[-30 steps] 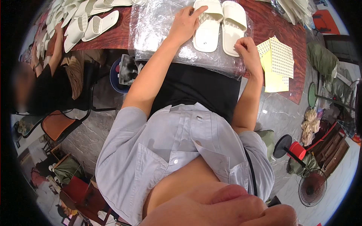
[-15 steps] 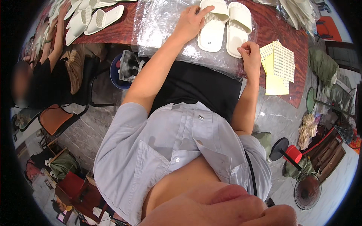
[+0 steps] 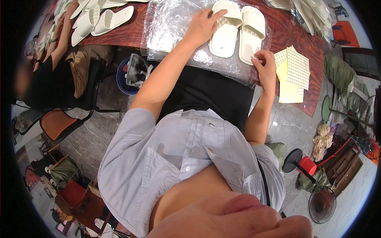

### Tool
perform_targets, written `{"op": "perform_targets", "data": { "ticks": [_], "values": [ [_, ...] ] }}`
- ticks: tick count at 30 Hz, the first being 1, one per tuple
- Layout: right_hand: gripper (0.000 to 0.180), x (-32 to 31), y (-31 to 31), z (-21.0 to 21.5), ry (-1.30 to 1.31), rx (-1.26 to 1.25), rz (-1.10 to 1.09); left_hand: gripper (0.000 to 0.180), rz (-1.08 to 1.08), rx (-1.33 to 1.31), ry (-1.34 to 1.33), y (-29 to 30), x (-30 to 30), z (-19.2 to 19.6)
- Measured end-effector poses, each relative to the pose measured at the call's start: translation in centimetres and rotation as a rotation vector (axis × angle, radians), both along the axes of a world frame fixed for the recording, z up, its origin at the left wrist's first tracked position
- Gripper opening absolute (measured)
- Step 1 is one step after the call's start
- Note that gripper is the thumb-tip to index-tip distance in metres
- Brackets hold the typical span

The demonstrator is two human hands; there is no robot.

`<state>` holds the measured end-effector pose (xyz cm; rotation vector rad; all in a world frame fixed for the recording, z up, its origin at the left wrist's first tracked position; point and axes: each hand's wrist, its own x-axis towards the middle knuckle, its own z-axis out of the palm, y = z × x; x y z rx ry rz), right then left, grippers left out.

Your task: Inspecting and trimming loose threads or imperfections from white sandals in a manufacturing facility.

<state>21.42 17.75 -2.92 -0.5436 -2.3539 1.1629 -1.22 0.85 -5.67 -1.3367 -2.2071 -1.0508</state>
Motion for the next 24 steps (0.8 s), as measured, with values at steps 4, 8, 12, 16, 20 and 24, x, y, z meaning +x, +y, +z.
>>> {"op": "perform_targets", "data": {
  "ticks": [4, 8, 12, 16, 20, 24],
  "values": [
    [0.028, 0.5, 0.5, -0.2, 0.036, -0.122, 0.049, 0.057, 0.003, 0.004, 0.014, 0.0, 0.1, 0.1],
    [0.029, -0.5, 0.0, -0.5, -0.014, -0.291, -0.085, 0.058, 0.015, -0.003, 0.016, 0.0, 0.1, 0.1],
    [0.025, -1.0, -0.4, -0.5, 0.006, 0.066, -0.108, 0.057, 0.001, -0.010, -0.021, 0.0, 0.3, 0.3],
    [0.019, -0.2, 0.5, -0.1, 0.060, 0.006, -0.148, 0.056, -0.005, 0.006, -0.009, 0.2, 0.5, 0.3],
    [0.019, 0.2, -3.5, 8.3, 0.335, -0.220, -0.121, 0.056, 0.020, -0.032, -0.016, -1.0, -0.1, 0.0],
    [0.028, 3.8, -5.8, 16.9, 0.982, 0.031, 0.335, 0.057, -0.002, -0.038, -0.006, 0.2, 0.2, 0.6]
  ]
}}
